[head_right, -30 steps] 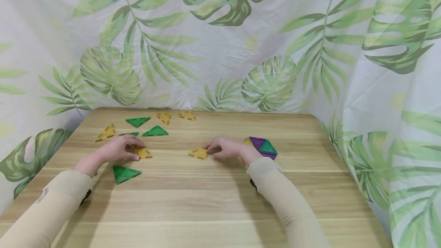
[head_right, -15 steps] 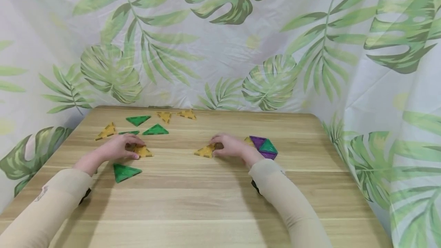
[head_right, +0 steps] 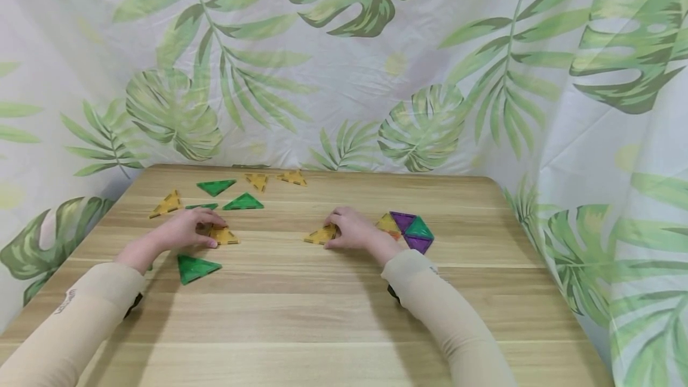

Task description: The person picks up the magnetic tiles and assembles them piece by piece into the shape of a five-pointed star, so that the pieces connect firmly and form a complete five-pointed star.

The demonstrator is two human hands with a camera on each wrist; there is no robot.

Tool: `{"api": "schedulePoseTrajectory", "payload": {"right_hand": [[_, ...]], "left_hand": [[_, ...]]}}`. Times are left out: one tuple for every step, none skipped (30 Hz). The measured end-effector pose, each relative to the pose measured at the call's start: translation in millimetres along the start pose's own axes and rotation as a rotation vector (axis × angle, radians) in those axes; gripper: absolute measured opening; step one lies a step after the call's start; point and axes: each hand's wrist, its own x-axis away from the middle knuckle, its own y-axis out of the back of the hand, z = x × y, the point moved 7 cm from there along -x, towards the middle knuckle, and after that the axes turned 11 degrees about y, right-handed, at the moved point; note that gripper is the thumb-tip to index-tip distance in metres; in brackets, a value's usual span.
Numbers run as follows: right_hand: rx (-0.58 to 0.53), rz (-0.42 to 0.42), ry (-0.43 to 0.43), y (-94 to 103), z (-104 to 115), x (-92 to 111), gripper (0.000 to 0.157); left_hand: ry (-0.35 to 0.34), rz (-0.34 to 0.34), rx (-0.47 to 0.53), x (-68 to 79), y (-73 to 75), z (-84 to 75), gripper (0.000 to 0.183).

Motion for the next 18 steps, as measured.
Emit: {"api": "schedulePoseTrajectory", "payload": {"right_hand": [[-0.010, 0.004, 0.007, 0.2, -1, 1, 0.055], [-0.017, 0.009, 0.014, 0.6, -1, 2, 0.055], [-0.029, 0.015, 0.023, 1.2, -2, 4, 0.054], [-0.037, 0.021, 0.035, 1.8, -3, 5, 0.054], [-0.040, 0.026, 0.048, 2.5, -4, 6, 0.054], [-0.038, 0.032, 0.064, 3.3, -5, 8, 0.054], [-0.038, 0.035, 0.079, 4.4, -6, 9, 0.053], [-0.043, 0.036, 0.093, 5.6, -7, 10, 0.053], [-0.047, 0.038, 0.108, 6.6, -8, 11, 0.052], [-0.044, 0.040, 0.120, 7.5, -10, 12, 0.052], [-0.046, 0.043, 0.127, 8.3, -11, 13, 0.051], [-0.048, 0.044, 0.133, 9.3, -13, 13, 0.051], [-0.049, 0.046, 0.137, 10.1, -15, 14, 0.050], [-0.047, 0.048, 0.139, 10.3, -17, 15, 0.049], [-0.046, 0.052, 0.141, 10.6, -19, 15, 0.049], [-0.050, 0.054, 0.142, 11.1, -21, 16, 0.049], [-0.058, 0.057, 0.142, 11.3, -22, 17, 0.048], [-0.064, 0.058, 0.145, 11.6, -24, 17, 0.048]], "left_hand": [[0.002, 0.000, 0.000, -0.3, -0.2, 0.5, 0.047], [0.001, 0.001, -0.001, -0.3, -0.3, 0.3, 0.047], [0.000, 0.002, 0.001, -0.2, -0.4, 0.1, 0.046], [0.004, 0.004, 0.003, -0.2, -0.5, 0.5, 0.046], [0.004, 0.005, 0.005, 0.0, -0.5, 0.6, 0.046], [0.003, 0.007, 0.005, 0.1, -0.7, 0.9, 0.046], [0.003, 0.008, 0.005, 0.5, -0.7, 0.6, 0.046], [0.003, 0.010, 0.005, 0.6, -0.8, 0.8, 0.046], [0.008, 0.010, 0.009, 0.6, -1.0, 1.5, 0.046], [0.001, 0.010, 0.005, 0.7, -1.1, 1.1, 0.046], [0.001, 0.008, 0.005, 0.4, -1.0, 1.1, 0.046], [-0.003, 0.007, 0.003, 0.2, -0.9, 0.8, 0.046], [-0.002, 0.006, 0.006, -0.1, -0.5, 0.3, 0.046], [-0.008, 0.007, 0.006, -0.3, -0.4, -0.2, 0.046], [-0.007, 0.007, 0.010, -0.7, -0.1, -0.6, 0.046], [-0.010, 0.010, 0.011, -0.7, 0.1, -1.5, 0.046], [-0.003, 0.014, 0.015, -0.8, 0.5, -1.7, 0.046], [-0.003, 0.020, 0.018, -0.6, 0.5, -2.5, 0.047]]}}
